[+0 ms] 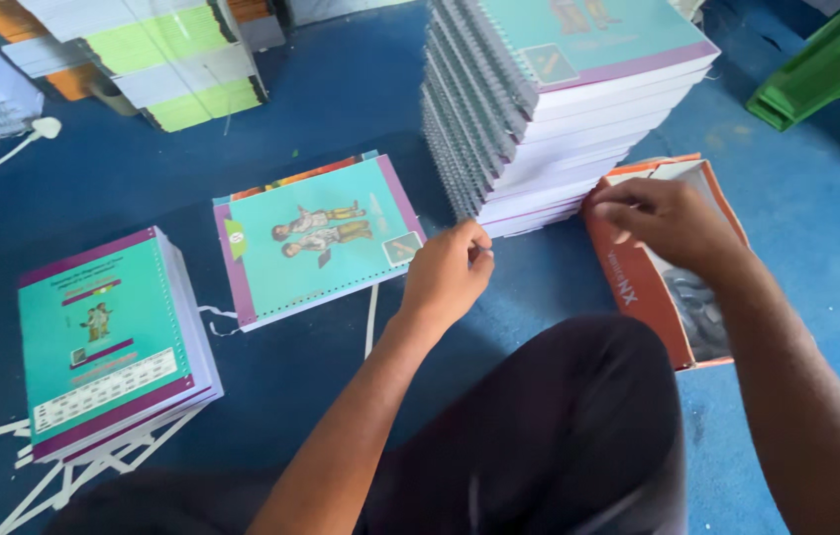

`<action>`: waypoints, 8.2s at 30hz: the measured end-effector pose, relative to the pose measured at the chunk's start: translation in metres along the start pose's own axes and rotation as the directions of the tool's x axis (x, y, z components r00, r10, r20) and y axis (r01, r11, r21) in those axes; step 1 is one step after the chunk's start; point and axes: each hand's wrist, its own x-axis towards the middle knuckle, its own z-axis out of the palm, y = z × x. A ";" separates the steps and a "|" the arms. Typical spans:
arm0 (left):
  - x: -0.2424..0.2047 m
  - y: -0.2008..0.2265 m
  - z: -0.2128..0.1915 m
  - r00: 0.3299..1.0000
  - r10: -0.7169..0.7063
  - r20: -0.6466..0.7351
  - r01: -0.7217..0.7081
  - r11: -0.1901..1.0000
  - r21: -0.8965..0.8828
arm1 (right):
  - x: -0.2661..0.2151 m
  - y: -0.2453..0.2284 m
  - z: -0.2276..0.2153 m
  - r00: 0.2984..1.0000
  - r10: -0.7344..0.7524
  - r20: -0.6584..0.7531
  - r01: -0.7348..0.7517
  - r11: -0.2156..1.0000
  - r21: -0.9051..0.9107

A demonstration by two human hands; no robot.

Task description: The person sits on the floor and binds spiral notebooks by hand. They insert a plastic spiral coil into the pre-punched holes of a notebook, then place the finished item onto a stack. The person repeats this process for multiple notebooks.

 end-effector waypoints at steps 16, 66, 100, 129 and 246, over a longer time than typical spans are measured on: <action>0.000 -0.024 0.033 0.999 -0.052 -0.011 0.051 0.998 -0.046 | -0.008 0.253 0.012 0.908 0.298 -0.294 -0.415 0.742 -0.527; -0.137 -0.041 -0.154 0.923 -0.380 0.062 0.314 0.649 -0.693 | -0.018 -0.184 0.139 0.823 -0.503 0.263 0.390 0.839 0.380; -0.131 -0.074 -0.145 0.832 -0.555 -0.001 0.221 0.335 -0.916 | -0.001 -0.151 0.233 0.925 -0.107 0.364 -0.234 0.594 0.770; -0.144 -0.099 -0.161 0.694 -0.679 0.238 0.504 0.224 -0.834 | 0.006 -0.151 0.222 0.899 0.091 0.428 -0.422 0.445 0.790; -0.152 -0.081 -0.167 0.816 -0.575 0.062 0.408 0.496 -0.766 | -0.033 -0.188 0.271 0.904 -0.422 0.065 0.342 0.808 0.480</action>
